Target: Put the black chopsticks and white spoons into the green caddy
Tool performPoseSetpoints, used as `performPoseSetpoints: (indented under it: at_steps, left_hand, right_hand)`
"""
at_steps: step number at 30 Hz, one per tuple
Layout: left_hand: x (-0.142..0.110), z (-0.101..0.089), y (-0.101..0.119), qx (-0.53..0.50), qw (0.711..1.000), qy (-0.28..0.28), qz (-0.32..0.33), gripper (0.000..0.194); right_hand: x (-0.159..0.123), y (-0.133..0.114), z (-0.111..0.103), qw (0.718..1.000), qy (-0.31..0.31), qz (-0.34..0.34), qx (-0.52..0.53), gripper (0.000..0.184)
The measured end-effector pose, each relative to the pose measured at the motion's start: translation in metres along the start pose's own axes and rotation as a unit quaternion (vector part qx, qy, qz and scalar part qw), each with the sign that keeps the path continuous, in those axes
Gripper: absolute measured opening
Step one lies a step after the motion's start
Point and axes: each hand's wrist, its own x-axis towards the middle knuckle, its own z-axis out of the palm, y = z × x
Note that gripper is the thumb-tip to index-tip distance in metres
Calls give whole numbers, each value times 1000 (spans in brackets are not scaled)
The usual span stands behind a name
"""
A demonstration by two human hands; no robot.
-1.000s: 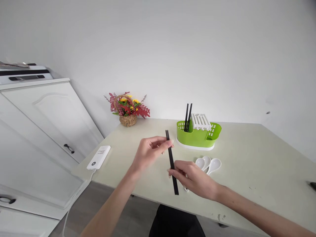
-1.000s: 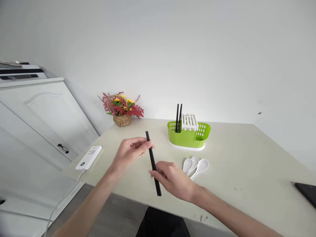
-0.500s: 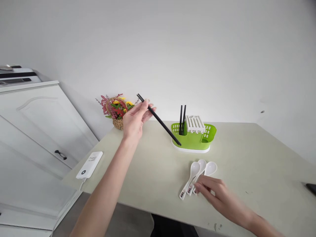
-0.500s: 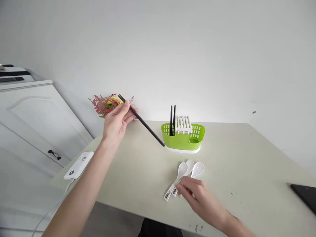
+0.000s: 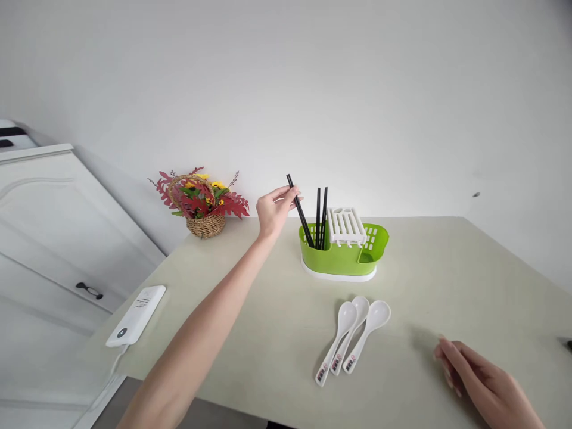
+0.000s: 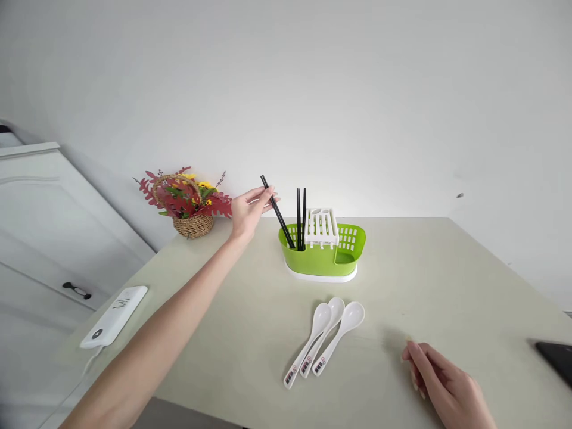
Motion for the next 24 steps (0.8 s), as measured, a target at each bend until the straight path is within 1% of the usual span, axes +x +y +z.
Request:
performPoseSetpoints:
  at_steps: [4,9,13,16,19,24]
  left_hand:
    - [5,4,-31,44,998,-18,-37,48]
    - [3,5,-52,62,994,-46,-78,51]
    - [5,8,-60,89,991,-52,-83,49]
    - [9,8,-64,147,985,-65,-59,42]
    - [14,8,-65,206,975,-73,-34,35]
    - [13,4,-70,251,963,-95,-20,36]
  right_hand:
    - [1,-6,0,1000,-10,18,-12,56]
    - [5,-2,-3,999,-24,11,-20,54]
    - [6,-3,-2,1000,-23,-1,-18,53]
    - [3,-8,0,1000,-20,4,-18,54]
    - [-1,-15,2,1000,3,12,-17,53]
    - [-2,-17,3,1000,1,19,-22,55]
